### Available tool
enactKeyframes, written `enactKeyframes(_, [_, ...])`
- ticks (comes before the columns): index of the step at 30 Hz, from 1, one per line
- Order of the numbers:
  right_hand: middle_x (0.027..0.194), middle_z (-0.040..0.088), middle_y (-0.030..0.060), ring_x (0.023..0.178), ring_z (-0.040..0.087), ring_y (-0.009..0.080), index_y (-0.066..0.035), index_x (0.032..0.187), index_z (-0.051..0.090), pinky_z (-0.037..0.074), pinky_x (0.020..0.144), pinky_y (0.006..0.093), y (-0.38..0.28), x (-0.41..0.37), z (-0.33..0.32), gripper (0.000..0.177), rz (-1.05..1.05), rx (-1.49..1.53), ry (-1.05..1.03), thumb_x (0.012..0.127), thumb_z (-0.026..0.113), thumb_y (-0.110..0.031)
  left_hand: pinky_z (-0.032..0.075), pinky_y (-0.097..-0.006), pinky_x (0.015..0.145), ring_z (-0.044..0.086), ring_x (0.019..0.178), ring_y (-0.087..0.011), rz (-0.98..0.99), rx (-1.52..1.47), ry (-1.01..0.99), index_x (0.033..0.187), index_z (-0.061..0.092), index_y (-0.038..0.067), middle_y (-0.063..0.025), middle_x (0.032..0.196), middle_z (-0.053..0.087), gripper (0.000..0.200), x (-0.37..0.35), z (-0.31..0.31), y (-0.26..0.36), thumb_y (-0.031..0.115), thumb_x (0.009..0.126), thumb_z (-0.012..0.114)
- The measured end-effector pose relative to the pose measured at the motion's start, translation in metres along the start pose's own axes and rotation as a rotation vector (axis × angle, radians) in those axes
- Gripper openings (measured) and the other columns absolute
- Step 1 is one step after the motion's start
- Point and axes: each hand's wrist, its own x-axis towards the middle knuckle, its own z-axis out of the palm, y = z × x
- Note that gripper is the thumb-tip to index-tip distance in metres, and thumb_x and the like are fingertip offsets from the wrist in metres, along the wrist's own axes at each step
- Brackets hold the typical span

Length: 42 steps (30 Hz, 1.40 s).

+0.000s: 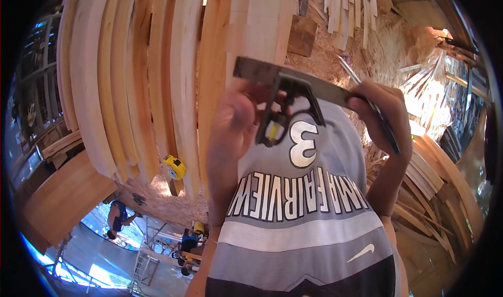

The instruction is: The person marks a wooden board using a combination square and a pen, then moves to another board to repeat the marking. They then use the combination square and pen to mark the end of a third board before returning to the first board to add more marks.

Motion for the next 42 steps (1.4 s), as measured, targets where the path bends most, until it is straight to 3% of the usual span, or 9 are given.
enactKeyframes(2, [0.069,0.061,0.0138,0.061,0.06,0.033,-0.002,0.09,0.065,0.047,0.058,0.0394,0.008,0.017,0.008,0.009,-0.033,0.004,-0.045,0.091,0.072,-0.008,0.056,-0.0315,0.087,0.067,0.1,-0.0169,0.09,0.116,-0.067,0.142,0.054,-0.002,-0.0125,0.121,0.07,0.074,0.007,-0.008,0.011,0.05,0.094,0.075])
enactKeyframes(5, [0.073,0.062,0.0084,0.066,0.061,0.0178,0.001,0.096,0.065,0.049,0.064,0.0325,0.018,0.041,0.024,0.011,0.019,0.165,-0.12,0.094,0.071,-0.009,0.055,-0.0277,0.086,0.066,0.099,-0.0137,0.212,0.236,0.128,0.134,0.061,-0.002,-0.0097,0.112,0.072,0.047,0.013,0.0,0.032,0.024,0.097,0.076])
enactKeyframes(9, [0.072,0.063,0.0133,0.066,0.061,0.0291,-0.003,0.101,0.067,0.048,0.063,0.039,0.025,0.078,0.052,0.008,-0.286,0.221,-0.047,0.095,0.067,-0.008,0.051,-0.0193,0.068,0.065,0.081,-0.0065,0.398,0.633,0.43,0.12,0.07,-0.001,-0.0068,0.1,0.073,0.033,0.01,0.011,0.042,0.004,0.089,0.082])
enactKeyframes(16, [0.077,0.068,0.0131,0.064,0.06,0.0321,-0.004,0.103,0.069,0.048,0.062,0.0404,0.028,0.139,0.099,0.009,-0.504,0.26,0.046,0.097,0.066,-0.01,0.047,-0.021,0.058,0.063,0.068,-0.0067,0.746,1.293,0.603,0.105,0.076,0.002,-0.0042,0.087,0.073,0.022,0.012,0.016,0.066,0.009,0.086,0.085])
enactKeyframes(18, [0.089,0.073,0.0149,0.079,0.068,0.0296,0.0,0.107,0.07,0.053,0.074,0.0388,0.03,0.146,0.106,0.014,-0.545,0.31,-0.02,0.096,0.069,-0.008,0.046,-0.0229,0.058,0.064,0.069,-0.0083,0.738,1.256,0.594,0.103,0.076,0.001,-0.005,0.086,0.073,0.021,0.014,0.015,0.064,0.008,0.085,0.086])
enactKeyframes(23, [0.087,0.072,0.0151,0.077,0.068,0.029,0.0,0.109,0.07,0.053,0.074,0.0385,0.054,0.15,0.131,0.014,-0.416,0.338,-0.112,0.097,0.068,-0.007,0.051,-0.03,0.063,0.068,0.073,-0.018,0.69,1.531,0.493,0.099,0.075,0.001,-0.0091,0.085,0.072,0.019,0.022,0.003,0.055,0.002,0.082,0.083])
enactKeyframes(34, [0.083,0.066,0.0093,0.073,0.061,0.0192,0.001,0.108,0.071,0.049,0.069,0.0324,0.061,0.14,0.133,0.017,-0.361,0.369,-0.106,0.093,0.07,-0.005,0.052,-0.0301,0.064,0.066,0.073,-0.0181,0.606,1.439,0.486,0.1,0.076,0.002,-0.0089,0.086,0.071,0.018,0.025,0.003,0.051,0.001,0.083,0.081])
enactKeyframes(39, [0.069,0.056,0.0088,0.062,0.053,0.0177,-0.006,0.105,0.075,0.045,0.061,0.0333,0.051,0.134,0.123,0.015,-0.424,0.344,0.002,0.092,0.07,-0.011,0.051,-0.0294,0.065,0.066,0.074,-0.0176,0.615,1.394,0.496,0.105,0.077,0.003,-0.0084,0.086,0.07,0.022,0.019,0.011,0.055,0.0,0.084,0.08])
enactKeyframes(42, [0.069,0.057,0.0089,0.062,0.054,0.0189,-0.005,0.105,0.074,0.046,0.061,0.0346,0.064,0.136,0.136,0.016,-0.42,0.402,0.016,0.09,0.069,-0.009,0.046,-0.0209,0.059,0.062,0.073,-0.0052,0.578,1.466,0.445,0.116,0.077,0.004,-0.0027,0.093,0.075,0.027,0.021,-0.002,0.052,0.009,0.09,0.081])
